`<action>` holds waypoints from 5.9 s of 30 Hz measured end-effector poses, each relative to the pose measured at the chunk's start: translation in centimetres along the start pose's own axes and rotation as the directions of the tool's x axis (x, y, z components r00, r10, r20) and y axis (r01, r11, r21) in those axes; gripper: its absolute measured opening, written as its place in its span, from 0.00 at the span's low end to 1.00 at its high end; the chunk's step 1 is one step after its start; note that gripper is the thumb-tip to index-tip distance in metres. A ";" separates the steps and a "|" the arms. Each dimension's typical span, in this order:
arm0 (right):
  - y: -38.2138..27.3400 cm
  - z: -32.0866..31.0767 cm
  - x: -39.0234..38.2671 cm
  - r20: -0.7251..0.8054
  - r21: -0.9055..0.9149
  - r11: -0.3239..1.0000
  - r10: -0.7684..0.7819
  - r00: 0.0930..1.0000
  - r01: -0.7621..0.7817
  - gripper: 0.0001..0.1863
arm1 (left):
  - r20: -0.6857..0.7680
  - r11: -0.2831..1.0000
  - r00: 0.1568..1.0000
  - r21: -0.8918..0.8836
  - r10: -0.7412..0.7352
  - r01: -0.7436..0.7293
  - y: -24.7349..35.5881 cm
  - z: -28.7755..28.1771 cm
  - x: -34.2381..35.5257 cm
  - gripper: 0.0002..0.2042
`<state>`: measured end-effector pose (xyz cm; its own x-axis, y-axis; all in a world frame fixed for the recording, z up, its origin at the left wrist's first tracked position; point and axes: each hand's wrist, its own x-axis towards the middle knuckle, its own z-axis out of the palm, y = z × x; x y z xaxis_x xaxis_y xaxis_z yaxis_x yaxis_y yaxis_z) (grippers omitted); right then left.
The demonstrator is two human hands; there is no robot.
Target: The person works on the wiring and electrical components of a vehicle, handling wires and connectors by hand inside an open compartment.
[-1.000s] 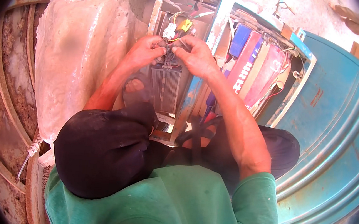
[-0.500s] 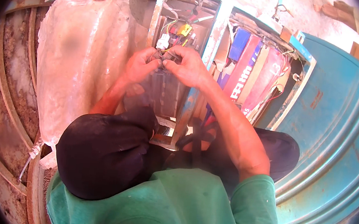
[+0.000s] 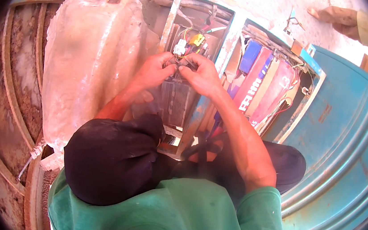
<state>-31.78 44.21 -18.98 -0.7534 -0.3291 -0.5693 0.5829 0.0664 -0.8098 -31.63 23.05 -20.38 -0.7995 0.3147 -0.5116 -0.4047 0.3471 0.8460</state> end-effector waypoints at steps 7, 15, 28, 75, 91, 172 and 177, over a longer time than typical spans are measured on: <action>0.6 -0.2 0.0 -0.006 -0.057 0.996 -0.063 0.998 0.062 0.10 | -0.011 0.999 1.000 -0.026 0.021 -0.021 0.9 0.0 -0.4 0.09; 0.4 -0.3 -0.2 -0.009 -0.053 0.997 -0.056 0.998 0.055 0.11 | -0.035 0.997 0.999 0.083 0.008 -0.006 1.4 -0.1 -0.5 0.10; -0.6 0.8 -1.1 0.000 -0.166 0.984 -0.071 0.997 0.070 0.09 | -0.007 0.997 1.000 -0.074 -0.022 0.021 -0.8 -0.3 -1.2 0.06; 0.0 -0.1 1.0 -0.172 -0.307 0.950 -0.118 0.978 0.061 0.28 | -0.195 0.939 0.974 -0.341 -0.115 0.043 -4.6 -2.7 -0.5 0.05; 2.7 -1.1 0.0 -0.363 0.126 0.992 0.075 0.929 -0.031 0.15 | -0.165 0.949 0.979 -0.308 -0.118 0.062 -4.8 -2.8 -0.1 0.05; 2.0 -2.5 -0.4 -0.157 0.333 0.934 0.187 0.970 -0.126 0.11 | 0.299 0.305 0.941 0.892 0.157 -0.334 5.1 2.4 5.5 0.06; 1.6 -2.6 -0.6 -0.154 0.299 0.944 0.190 0.970 -0.137 0.12 | 0.302 0.324 0.943 0.886 0.140 -0.332 4.9 2.4 5.7 0.07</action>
<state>-31.15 46.93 -20.31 -0.6667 -0.1618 -0.7275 0.7450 -0.1738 -0.6441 -37.05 28.67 -19.51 -0.6767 0.6121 -0.4092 0.5274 0.7907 0.3108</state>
